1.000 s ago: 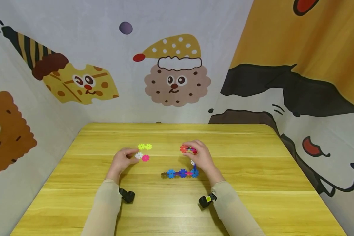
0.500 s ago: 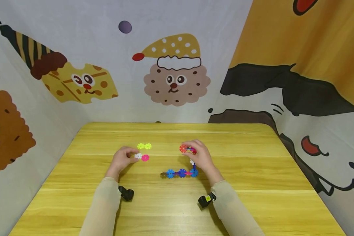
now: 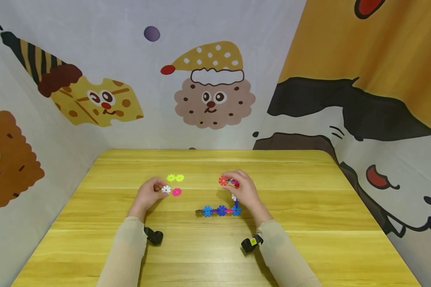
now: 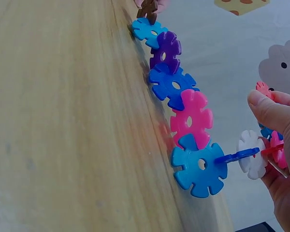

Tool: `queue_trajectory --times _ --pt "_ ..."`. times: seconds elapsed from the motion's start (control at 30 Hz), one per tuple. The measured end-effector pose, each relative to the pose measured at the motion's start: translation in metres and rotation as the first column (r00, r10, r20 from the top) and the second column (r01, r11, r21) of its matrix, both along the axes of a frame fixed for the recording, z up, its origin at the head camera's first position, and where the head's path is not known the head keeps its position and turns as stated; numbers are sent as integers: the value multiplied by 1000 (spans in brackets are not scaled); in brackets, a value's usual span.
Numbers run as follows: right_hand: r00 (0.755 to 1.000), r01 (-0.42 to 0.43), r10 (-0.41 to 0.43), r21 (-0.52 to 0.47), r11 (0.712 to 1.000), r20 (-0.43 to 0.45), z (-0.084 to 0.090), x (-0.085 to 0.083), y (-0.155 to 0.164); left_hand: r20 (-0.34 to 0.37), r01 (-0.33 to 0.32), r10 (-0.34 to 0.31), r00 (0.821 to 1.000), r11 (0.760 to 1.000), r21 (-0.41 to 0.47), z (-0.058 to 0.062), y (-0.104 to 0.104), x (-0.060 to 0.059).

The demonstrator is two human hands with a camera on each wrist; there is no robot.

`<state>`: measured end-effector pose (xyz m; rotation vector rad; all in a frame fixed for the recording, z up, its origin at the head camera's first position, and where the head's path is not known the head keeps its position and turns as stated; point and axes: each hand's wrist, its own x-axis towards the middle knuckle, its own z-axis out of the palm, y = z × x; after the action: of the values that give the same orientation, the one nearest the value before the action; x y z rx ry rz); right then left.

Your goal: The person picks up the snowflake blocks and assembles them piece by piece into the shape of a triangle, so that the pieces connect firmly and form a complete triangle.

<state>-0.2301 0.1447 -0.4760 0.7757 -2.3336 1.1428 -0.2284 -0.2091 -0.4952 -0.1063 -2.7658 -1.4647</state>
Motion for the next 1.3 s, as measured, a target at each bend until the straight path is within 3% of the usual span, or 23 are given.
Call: queue_trajectory --times 0.27,0.47,0.6,0.93,1.17,1.3 --pt "1000 5 -5 3 1000 6 -3 -1 1 -84 -17 20 996 999 30 -3 -1 2" --pt "999 18 -18 2 1000 32 -1 1 1 -79 -38 41 996 999 32 0 1 4" --pt "999 32 -32 -1 999 8 1 3 1 -78 -29 34 996 997 66 9 11 9" --pt "999 41 -41 -2 999 -1 1 5 2 -67 55 -38 997 963 263 31 63 16" --pt "999 44 -44 3 999 1 -1 5 2 -167 108 -67 984 962 251 37 111 13" --pt "999 44 -44 13 999 5 1 6 1 -205 102 -50 978 963 250 40 133 12"
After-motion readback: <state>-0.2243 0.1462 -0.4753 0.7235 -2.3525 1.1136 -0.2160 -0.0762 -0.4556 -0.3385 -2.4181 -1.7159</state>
